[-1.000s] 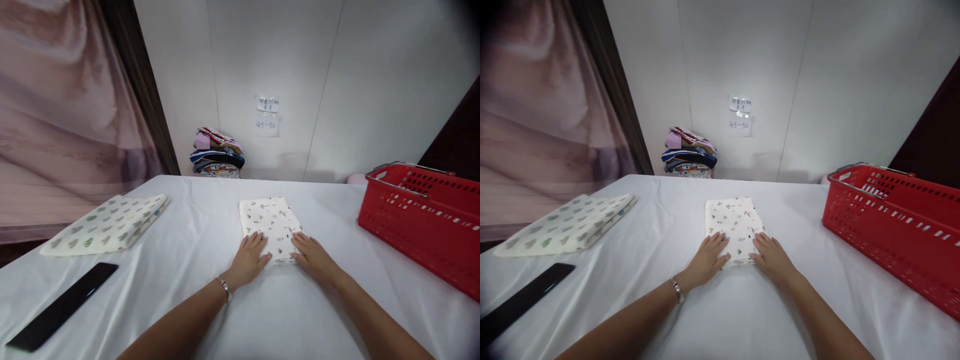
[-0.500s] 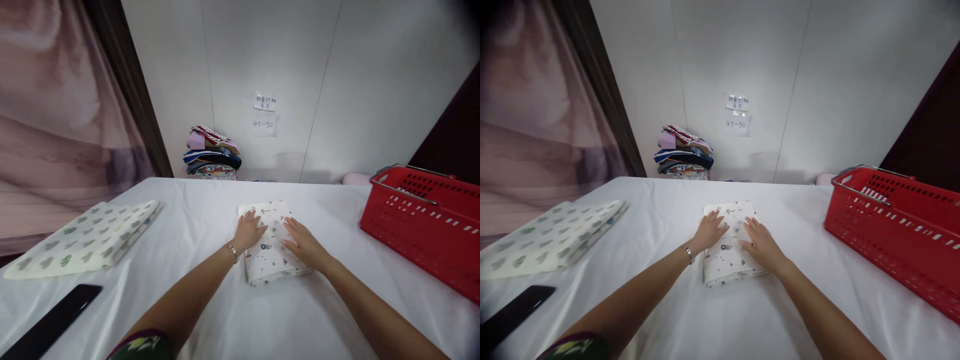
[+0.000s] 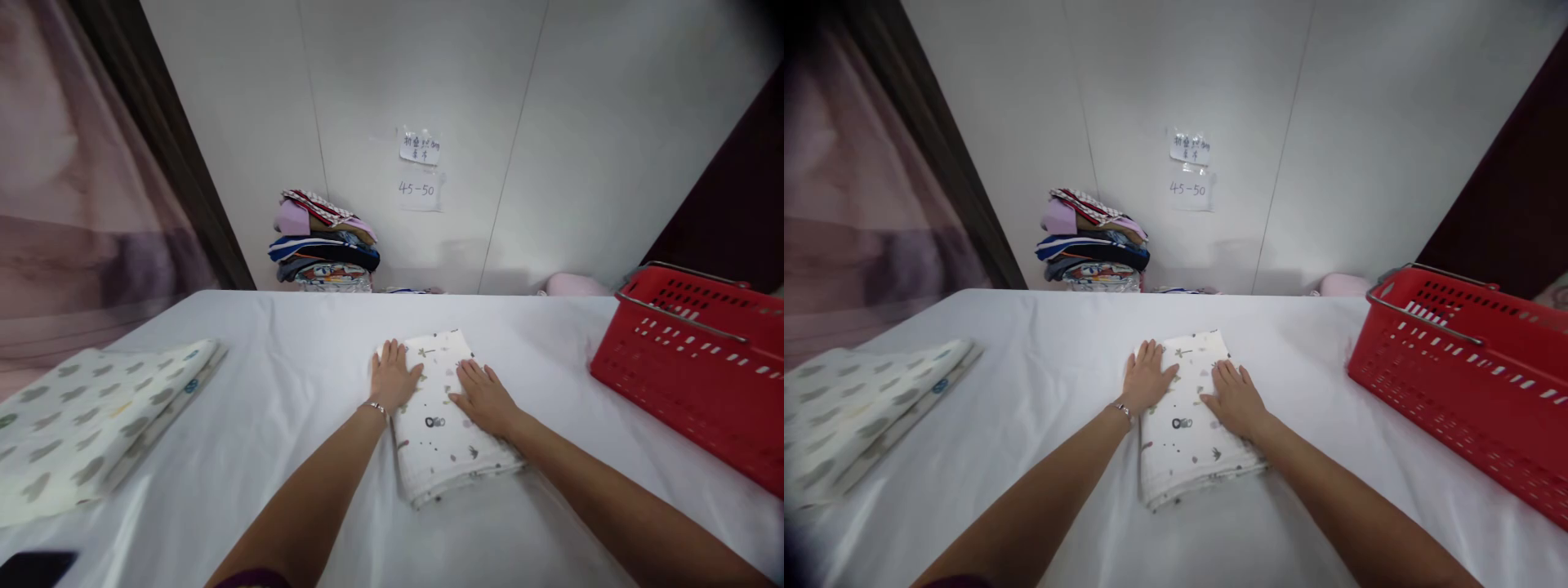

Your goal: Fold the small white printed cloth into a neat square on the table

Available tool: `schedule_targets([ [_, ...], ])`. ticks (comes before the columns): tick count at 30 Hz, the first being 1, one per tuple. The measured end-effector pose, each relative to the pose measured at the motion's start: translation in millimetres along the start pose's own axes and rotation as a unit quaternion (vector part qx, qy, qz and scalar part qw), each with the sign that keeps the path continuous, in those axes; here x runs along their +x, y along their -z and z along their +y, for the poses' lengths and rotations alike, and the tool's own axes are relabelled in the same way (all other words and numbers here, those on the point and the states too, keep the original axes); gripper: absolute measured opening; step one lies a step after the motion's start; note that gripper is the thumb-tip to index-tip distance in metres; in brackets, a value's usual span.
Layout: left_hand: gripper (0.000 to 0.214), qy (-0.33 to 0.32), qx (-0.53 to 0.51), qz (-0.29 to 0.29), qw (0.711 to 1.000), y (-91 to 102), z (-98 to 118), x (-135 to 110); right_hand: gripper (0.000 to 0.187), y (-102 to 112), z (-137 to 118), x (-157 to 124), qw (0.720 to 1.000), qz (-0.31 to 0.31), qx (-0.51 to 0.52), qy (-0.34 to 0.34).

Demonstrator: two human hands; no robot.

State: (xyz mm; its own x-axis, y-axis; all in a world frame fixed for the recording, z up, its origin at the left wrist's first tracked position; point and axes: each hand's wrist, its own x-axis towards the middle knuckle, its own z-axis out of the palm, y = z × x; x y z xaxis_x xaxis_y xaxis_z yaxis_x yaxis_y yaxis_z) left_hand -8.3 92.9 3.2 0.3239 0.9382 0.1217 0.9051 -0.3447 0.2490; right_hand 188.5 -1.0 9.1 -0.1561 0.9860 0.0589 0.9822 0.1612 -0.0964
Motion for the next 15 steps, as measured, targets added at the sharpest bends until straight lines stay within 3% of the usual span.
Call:
schedule_targets([
  [5,0.067,-0.007,0.004,0.027,1.0,-3.8,0,0,0.07,25,-10,47,1.0,0.007,0.001,0.01],
  [9,0.067,-0.008,0.001,0.028,1.0,-6.2,-2,0,0.07,19,-4,81,1.0,-0.012,0.004,-0.008],
  [15,0.067,-0.005,-0.013,0.013,1.0,-4.7,-1,-2,0.069,1,8,72,0.999,-0.031,-0.006,0.003],
])
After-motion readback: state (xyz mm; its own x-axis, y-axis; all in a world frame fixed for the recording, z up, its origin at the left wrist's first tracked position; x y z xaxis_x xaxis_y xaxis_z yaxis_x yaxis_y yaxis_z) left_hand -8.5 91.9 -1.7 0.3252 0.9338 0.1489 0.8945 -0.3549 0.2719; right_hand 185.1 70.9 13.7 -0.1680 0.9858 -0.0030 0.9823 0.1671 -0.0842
